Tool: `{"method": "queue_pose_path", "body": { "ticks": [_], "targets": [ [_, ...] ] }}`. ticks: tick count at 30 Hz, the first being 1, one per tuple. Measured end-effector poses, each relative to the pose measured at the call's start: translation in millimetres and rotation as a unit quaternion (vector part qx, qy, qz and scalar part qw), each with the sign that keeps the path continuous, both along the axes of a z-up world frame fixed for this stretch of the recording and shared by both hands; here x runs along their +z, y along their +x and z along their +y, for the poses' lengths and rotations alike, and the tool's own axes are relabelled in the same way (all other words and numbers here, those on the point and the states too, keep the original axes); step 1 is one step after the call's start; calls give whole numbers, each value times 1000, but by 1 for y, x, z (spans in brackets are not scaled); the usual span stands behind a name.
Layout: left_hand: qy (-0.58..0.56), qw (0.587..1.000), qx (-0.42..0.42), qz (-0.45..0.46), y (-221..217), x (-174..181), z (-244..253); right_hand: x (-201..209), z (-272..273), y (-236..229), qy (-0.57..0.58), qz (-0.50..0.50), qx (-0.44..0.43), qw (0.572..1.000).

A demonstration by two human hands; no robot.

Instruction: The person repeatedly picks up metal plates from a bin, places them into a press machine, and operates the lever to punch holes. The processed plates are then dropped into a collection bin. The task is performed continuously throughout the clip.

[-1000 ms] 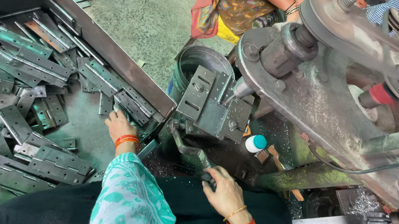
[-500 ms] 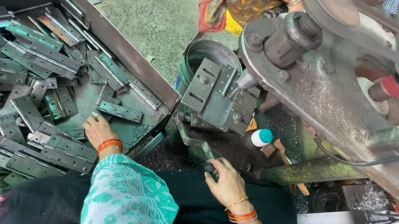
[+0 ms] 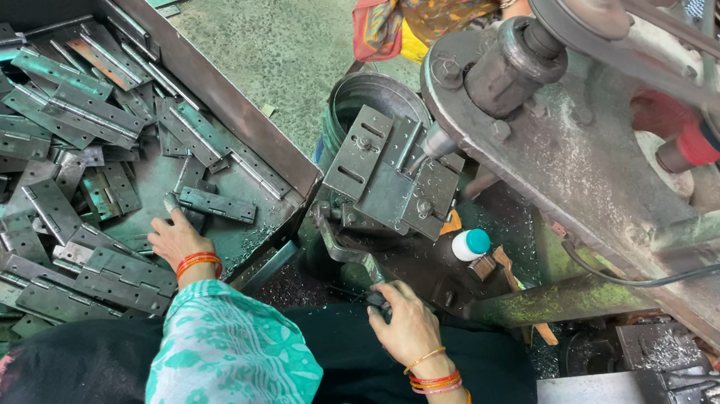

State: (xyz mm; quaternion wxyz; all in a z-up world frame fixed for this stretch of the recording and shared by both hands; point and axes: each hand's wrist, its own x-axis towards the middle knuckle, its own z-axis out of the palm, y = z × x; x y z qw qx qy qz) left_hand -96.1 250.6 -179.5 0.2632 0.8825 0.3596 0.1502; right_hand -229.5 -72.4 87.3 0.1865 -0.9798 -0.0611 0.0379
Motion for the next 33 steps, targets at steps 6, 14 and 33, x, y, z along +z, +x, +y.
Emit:
{"method": "queue_pose_path", "body": {
  "ticks": [6, 14, 33],
  "targets": [
    [7, 999, -23, -36, -1, -10, -15, 1, 1, -1, -7, 3, -1, 1000],
    [-129, 982, 95, -105, 5, -22, -14, 0, -1, -1, -7, 14, -6, 1000],
    [-68, 878, -393, -265, -8, 185, -170, -4, -7, -1, 8, 43, -18, 999]
  ]
}}
